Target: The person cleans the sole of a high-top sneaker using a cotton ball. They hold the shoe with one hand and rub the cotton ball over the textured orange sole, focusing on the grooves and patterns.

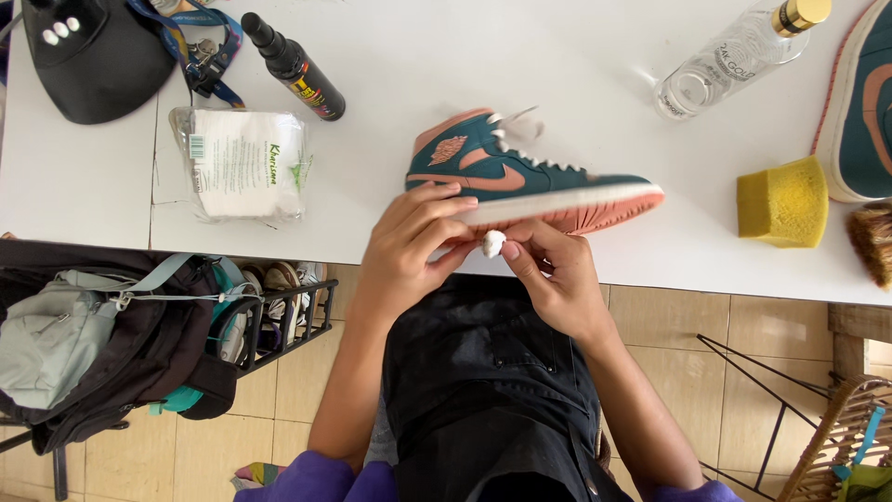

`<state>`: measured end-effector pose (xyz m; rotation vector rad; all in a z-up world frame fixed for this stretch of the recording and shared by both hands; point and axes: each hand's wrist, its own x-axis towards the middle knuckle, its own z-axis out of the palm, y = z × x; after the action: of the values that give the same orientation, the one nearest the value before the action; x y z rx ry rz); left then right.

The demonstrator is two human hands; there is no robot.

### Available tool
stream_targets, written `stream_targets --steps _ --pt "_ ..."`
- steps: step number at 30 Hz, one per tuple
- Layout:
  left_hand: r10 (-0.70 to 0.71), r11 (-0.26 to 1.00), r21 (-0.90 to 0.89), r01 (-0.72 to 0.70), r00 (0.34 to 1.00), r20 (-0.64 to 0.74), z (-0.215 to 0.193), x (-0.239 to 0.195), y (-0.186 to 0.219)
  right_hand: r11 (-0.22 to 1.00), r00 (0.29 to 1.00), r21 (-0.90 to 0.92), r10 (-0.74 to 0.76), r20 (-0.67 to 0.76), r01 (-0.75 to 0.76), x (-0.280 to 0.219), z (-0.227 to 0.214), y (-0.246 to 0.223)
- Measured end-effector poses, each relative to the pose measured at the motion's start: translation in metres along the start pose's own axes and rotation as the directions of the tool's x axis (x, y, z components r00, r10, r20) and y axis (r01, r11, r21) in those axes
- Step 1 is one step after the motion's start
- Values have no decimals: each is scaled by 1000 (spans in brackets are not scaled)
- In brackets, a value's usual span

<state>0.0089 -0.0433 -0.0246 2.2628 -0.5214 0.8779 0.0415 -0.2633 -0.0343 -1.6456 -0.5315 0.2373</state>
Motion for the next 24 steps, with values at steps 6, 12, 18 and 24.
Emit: stream_targets --steps 6,12,18,24 --pt "-200 943 -256 213 977 77 4 -15 10 998 997 12 -66 27 66 -2 -1 2" --pt "-337 823 -408 396 918 211 -16 1 46 998 995 11 -69 74 68 -14 -8 8" --pt "-528 663 -453 595 802 281 -25 -9 52 988 995 153 -30 93 15 -25 -6 8" --pt "-566 460 -578 674 724 394 -24 -15 53 944 997 325 45 68 -65 -28 5 0"
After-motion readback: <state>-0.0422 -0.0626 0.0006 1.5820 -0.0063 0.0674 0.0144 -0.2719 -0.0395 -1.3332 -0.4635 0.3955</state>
